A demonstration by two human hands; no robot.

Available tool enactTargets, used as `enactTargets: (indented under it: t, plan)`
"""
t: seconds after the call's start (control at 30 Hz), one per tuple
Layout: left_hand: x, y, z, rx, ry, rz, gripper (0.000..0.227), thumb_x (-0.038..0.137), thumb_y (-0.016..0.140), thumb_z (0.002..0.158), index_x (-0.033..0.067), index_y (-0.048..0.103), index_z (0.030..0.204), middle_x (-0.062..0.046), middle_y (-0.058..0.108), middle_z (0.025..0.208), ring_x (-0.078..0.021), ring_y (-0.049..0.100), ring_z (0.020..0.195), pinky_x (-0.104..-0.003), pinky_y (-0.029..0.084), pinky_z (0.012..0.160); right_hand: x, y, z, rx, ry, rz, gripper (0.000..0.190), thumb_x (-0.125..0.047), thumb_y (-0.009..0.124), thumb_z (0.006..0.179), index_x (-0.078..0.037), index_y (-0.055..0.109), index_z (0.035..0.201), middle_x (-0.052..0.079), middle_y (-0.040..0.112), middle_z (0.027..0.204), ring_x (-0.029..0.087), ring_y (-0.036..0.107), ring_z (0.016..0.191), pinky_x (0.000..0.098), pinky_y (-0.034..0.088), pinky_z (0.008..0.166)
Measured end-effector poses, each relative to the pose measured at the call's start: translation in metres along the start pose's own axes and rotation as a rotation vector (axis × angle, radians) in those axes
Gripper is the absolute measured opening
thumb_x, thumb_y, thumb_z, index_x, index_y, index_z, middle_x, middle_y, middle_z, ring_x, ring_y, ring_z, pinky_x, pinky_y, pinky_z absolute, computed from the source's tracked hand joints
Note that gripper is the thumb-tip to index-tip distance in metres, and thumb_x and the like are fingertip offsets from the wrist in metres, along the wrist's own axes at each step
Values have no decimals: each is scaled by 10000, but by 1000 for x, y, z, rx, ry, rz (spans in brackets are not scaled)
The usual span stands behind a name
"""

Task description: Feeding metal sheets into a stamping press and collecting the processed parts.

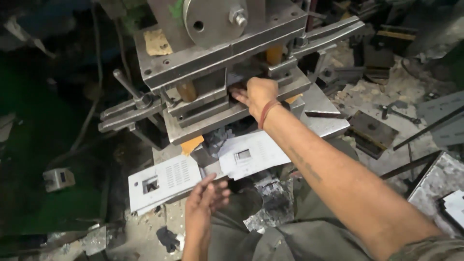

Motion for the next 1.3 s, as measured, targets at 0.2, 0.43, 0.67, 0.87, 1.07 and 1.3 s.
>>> enactTargets:
  t: [0.2, 0.43, 0.67, 0.87, 1.07, 1.3]
  plan:
    - [-35, -25, 1, 0, -36, -75, 406, 103, 507, 1014, -23, 609, 1387, -270, 750, 1154, -333, 707, 929, -442, 573, 806, 14, -8, 25, 34, -11, 134, 233, 65, 410, 896, 129, 545, 1074, 315, 678, 983, 467, 738, 868, 475, 646, 739]
    - [-57, -39, -1, 24, -62, -99, 414, 72, 504, 1012, -54, 583, 1399, -291, 736, 1162, -367, 701, 935, -464, 571, 805, -1, 8, -2, 163, -79, 87, 212, 50, 434, 890, 126, 625, 944, 225, 641, 776, 329, 660, 637, 436, 644, 650]
    - [-89, -54, 18, -75, -37, -146, 440, 83, 521, 989, -51, 571, 1405, -305, 724, 1174, -374, 709, 932, -469, 592, 796, 2, 13, -10, 117, -13, -94, 240, -8, 444, 925, 89, 664, 928, 162, 649, 687, 219, 606, 506, 327, 559, 445]
    - [-30, -57, 5, 75, 70, -16, 340, 40, 586, 961, -44, 638, 1286, -241, 772, 1107, -323, 728, 886, -458, 613, 734, 0, 8, -5, 101, 27, -164, 276, 31, 407, 910, 89, 674, 874, 158, 656, 672, 201, 585, 462, 336, 562, 415]
    - [59, -141, 22, 385, 860, 488, 120, 11, 587, 993, -22, 700, 974, -128, 739, 1083, -225, 684, 1085, -313, 497, 1001, 11, 9, 10, 48, -9, -193, 291, -10, 408, 914, 24, 696, 933, 138, 662, 688, 193, 592, 463, 336, 546, 389]
    - [20, -263, 125, 630, -1, 1164, 755, 753, 763, 772, 215, 722, 1300, -112, 774, 1136, -359, 706, 1137, -535, 536, 969, 7, 11, 10, 98, -26, -381, 291, -70, 375, 930, 73, 607, 1031, 156, 702, 786, 198, 743, 525, 330, 722, 490]
Point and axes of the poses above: each hand's wrist, its own z-axis towards the middle knuckle, its own y-axis out of the palm, x = y × z, the point moved 4 cm from there along z, towards the middle knuckle
